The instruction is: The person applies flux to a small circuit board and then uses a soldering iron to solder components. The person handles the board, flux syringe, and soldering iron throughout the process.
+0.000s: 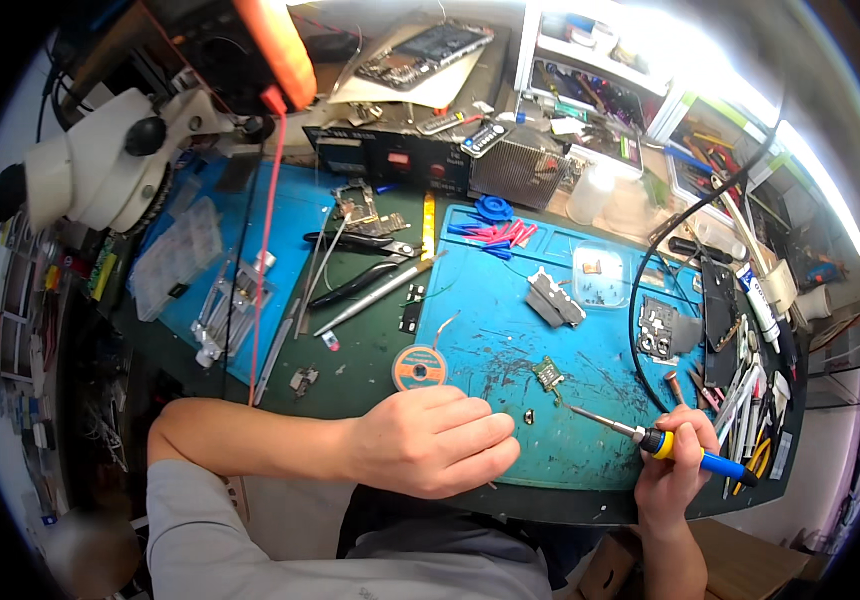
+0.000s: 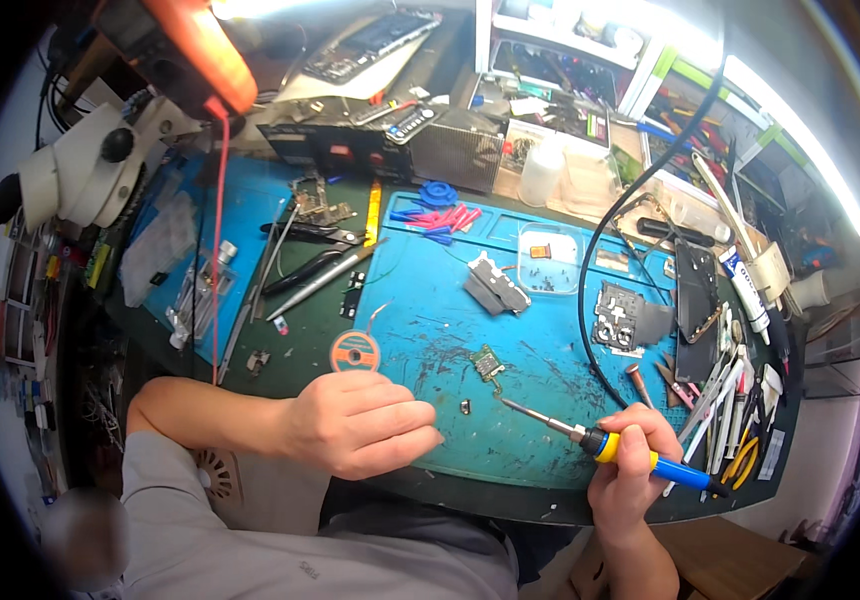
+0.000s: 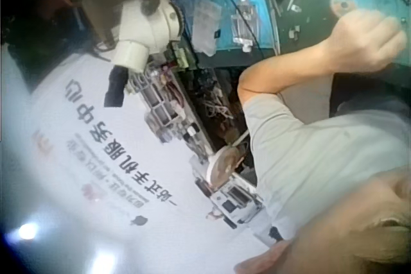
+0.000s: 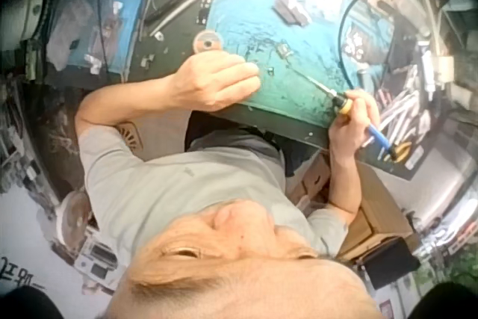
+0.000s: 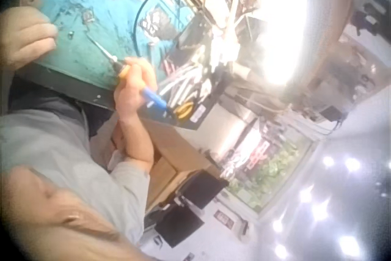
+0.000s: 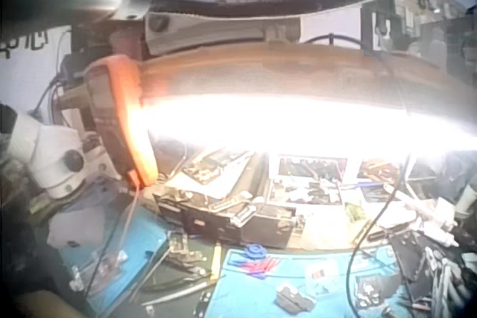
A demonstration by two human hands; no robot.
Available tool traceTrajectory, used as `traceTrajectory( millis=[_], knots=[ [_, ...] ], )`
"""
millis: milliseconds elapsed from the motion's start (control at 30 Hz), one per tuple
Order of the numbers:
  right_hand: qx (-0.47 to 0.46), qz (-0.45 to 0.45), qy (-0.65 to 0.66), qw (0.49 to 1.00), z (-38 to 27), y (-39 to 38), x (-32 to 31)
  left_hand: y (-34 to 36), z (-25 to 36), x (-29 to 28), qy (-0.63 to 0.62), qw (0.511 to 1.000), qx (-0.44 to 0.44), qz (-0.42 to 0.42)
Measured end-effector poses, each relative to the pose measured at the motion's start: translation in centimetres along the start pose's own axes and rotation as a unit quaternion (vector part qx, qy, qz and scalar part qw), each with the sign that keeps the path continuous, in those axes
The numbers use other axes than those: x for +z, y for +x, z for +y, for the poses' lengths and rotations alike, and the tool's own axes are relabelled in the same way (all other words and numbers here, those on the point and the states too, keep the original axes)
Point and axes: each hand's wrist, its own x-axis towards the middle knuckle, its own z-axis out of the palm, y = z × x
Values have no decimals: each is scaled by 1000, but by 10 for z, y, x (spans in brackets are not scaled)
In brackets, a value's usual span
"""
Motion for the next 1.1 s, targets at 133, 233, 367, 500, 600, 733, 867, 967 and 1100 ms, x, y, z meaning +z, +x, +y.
traceTrajectory(
  millis=[133,233,367,500,600,733,867,967,1100],
  knots=[
    [3,15,-13,1000,0,-1,4,10,-14,-10,-4,997,-31,71],
    [9,27,-8,1000,-6,-3,6,24,-45,-28,23,983,-148,108],
    [9,27,20,999,-13,-2,10,35,-76,-62,67,939,-302,152],
    [1,23,5,1000,-16,-2,10,35,-79,-72,52,933,-327,141],
    [-66,17,-12,998,-20,-3,15,33,-67,-66,38,937,-329,109],
    [-107,32,-40,993,-17,-12,8,30,-43,-56,12,944,-325,59],
    [-158,135,-28,978,-33,-4,-16,20,-12,-28,-78,967,-243,-27],
    [-140,135,26,981,-72,5,-22,15,6,-20,-86,965,-231,-84],
    [-142,161,63,975,-115,19,-37,22,12,-7,-55,978,-180,-88]
  ],
)
